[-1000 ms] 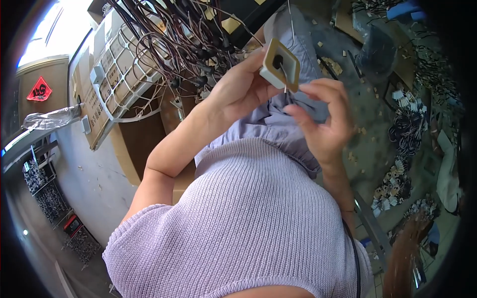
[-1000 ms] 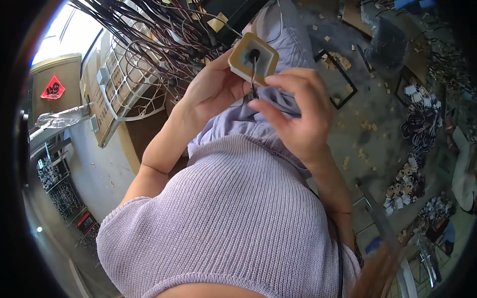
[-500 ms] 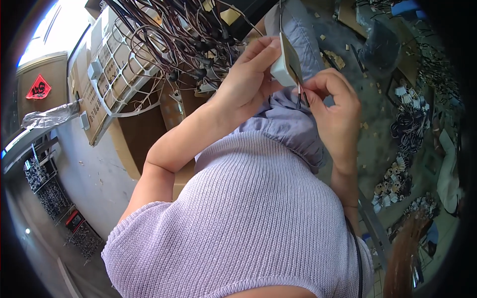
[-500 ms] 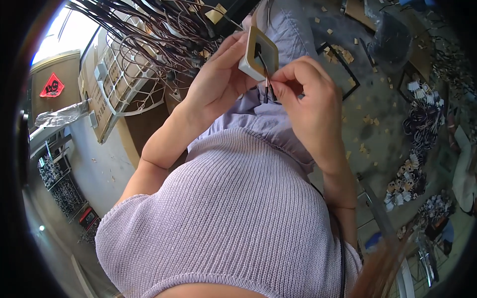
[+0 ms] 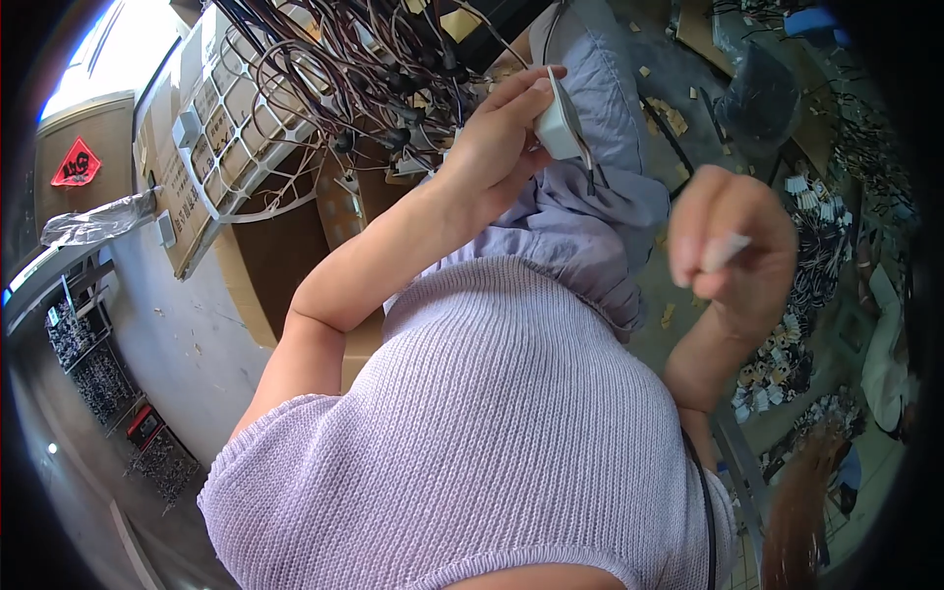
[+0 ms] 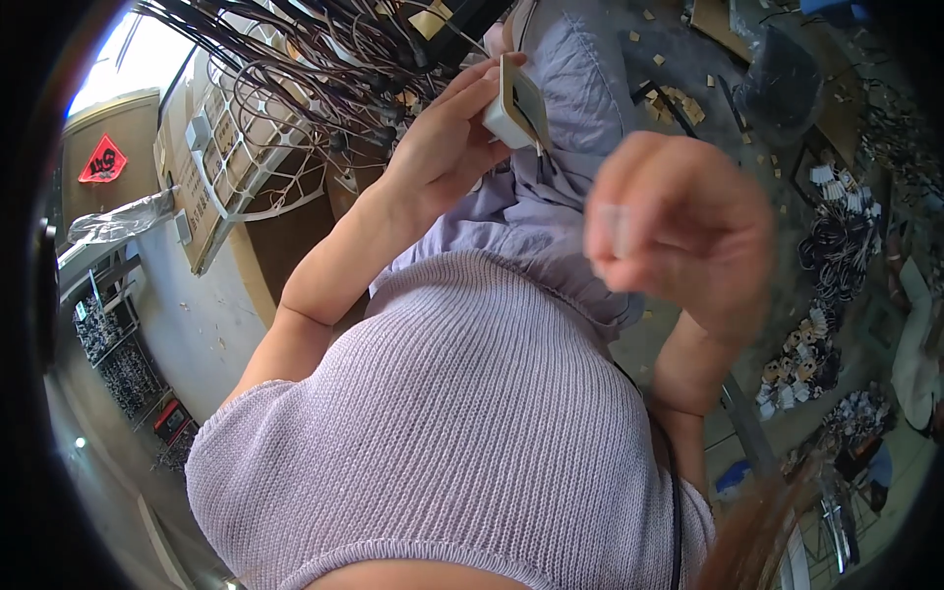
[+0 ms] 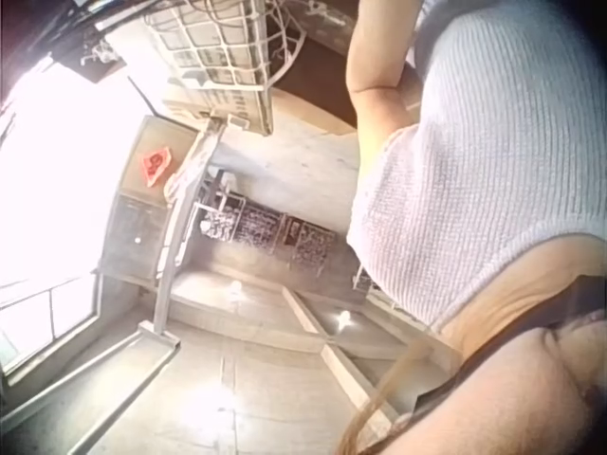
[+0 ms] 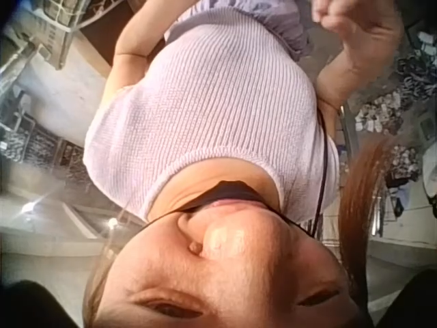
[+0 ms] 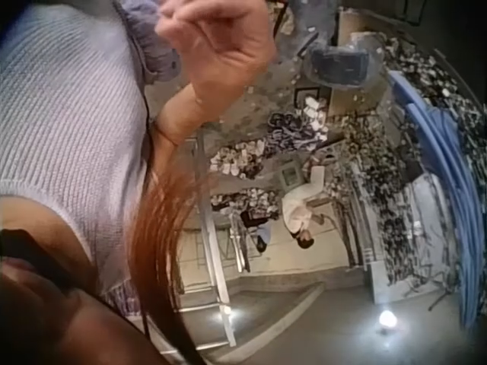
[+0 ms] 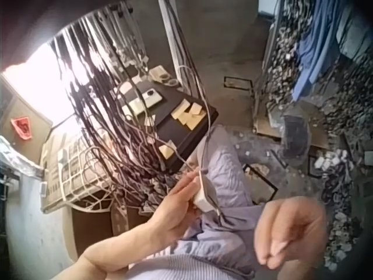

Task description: Assembling electrical wiring harnesses by inserting individual wires into plastic connectors and applying adhesive pads to components.

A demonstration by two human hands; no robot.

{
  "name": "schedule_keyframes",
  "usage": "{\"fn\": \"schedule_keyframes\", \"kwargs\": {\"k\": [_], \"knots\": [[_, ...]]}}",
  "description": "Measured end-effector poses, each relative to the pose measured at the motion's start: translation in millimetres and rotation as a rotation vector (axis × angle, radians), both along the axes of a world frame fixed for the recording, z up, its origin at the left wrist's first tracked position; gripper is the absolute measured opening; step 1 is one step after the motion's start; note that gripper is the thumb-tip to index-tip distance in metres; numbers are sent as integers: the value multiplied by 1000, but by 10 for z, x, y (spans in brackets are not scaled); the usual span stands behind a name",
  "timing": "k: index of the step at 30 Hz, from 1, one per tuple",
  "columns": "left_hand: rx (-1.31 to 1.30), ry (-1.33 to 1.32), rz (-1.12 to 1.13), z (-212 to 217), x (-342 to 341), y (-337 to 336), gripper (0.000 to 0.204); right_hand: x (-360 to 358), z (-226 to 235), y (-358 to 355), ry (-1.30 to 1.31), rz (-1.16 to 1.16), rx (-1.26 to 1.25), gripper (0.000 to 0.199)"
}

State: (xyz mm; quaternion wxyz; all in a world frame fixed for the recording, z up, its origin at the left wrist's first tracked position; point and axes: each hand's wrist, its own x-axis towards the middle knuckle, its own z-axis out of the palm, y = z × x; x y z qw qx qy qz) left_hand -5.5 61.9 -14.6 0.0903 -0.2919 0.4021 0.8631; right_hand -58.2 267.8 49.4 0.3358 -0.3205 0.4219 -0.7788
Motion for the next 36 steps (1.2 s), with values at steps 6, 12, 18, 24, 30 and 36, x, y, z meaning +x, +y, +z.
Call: {"fn": "schedule_keyframes", "kwargs": {"k": [6, 12, 18, 24, 30, 36], "knots": [[351, 293, -234, 239, 150, -441, 41, -298, -348, 504, 215, -658, 442, 12], [-1033, 508, 230, 1212, 1279, -610, 30, -663, -1942, 1047, -57, -788, 768, 18], [-451, 1379, 158, 1733, 2152, -1278, 35, -581, -2988, 1011, -133, -789, 979, 16], [-449, 1336, 707, 1897, 3174, -1694, 19, -852, -3136, 764, 373, -685, 1289, 28], [-516, 941, 1041, 1179, 4216, -2592, 31, -1542, -3127, 523, 863, -528, 1461, 20], [-1612, -739, 759, 274, 3978, -2721, 41, -1804, -1628, -618, 785, -894, 1018, 35]]}}
